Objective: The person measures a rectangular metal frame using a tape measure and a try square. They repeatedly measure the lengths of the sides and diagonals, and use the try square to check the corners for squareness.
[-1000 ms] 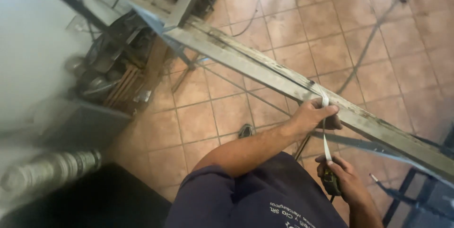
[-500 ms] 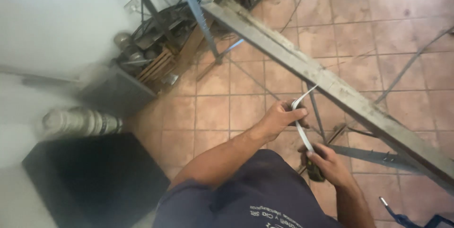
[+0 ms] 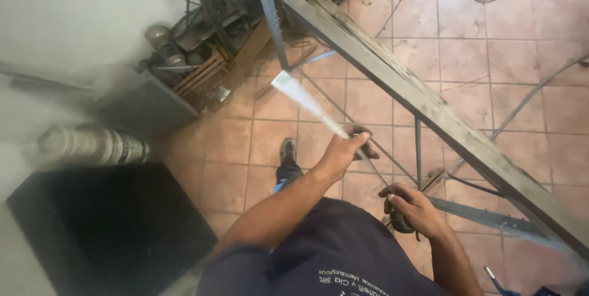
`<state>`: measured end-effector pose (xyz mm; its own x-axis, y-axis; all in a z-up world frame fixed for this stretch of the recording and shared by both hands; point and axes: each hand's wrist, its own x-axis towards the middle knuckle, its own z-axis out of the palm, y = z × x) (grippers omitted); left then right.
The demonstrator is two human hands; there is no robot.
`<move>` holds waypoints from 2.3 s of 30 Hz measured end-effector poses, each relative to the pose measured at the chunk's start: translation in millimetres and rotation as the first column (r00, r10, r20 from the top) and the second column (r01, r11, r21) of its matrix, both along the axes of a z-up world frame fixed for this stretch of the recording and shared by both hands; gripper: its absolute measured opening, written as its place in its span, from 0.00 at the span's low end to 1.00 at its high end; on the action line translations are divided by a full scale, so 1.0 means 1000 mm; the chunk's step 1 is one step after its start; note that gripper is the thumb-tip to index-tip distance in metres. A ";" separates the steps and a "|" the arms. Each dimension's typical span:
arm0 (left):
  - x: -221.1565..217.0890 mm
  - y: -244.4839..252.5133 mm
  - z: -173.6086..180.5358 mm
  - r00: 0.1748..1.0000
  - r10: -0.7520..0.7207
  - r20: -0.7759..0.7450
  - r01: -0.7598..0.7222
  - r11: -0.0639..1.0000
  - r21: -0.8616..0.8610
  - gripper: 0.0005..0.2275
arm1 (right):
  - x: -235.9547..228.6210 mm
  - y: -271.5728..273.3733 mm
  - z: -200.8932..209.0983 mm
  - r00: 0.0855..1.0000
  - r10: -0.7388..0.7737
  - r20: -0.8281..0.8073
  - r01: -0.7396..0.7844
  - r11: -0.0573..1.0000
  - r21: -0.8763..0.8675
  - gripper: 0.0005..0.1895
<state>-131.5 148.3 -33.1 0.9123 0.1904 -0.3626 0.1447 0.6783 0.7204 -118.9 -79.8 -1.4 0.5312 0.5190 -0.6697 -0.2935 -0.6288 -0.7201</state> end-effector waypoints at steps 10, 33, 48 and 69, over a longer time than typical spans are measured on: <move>0.062 0.141 -0.002 0.813 -0.562 0.155 0.493 0.805 0.330 0.13 | 0.069 0.092 -0.088 0.924 -0.263 0.276 0.235 0.963 0.130 0.10; 0.227 0.246 0.020 0.646 -0.762 -0.036 -0.362 -0.347 0.865 0.25 | 0.149 0.108 0.019 0.948 0.107 0.300 0.207 0.510 -0.835 0.41; 0.294 0.341 -0.009 0.708 -0.652 -0.272 -0.156 -0.519 0.840 0.29 | 0.193 0.159 -0.001 0.842 0.239 0.484 0.216 0.672 -0.708 0.27; 0.277 0.254 0.030 0.736 -0.677 -0.031 -0.308 -0.376 0.874 0.22 | 0.212 0.098 0.034 0.648 0.616 0.448 -0.068 0.633 -0.771 0.28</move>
<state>146.0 402.3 -3.0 0.8311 -0.4593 0.3136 -0.5372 -0.8089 0.2389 93.2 18.2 32.5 0.8172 0.3412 -0.4645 0.3989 -0.9165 0.0285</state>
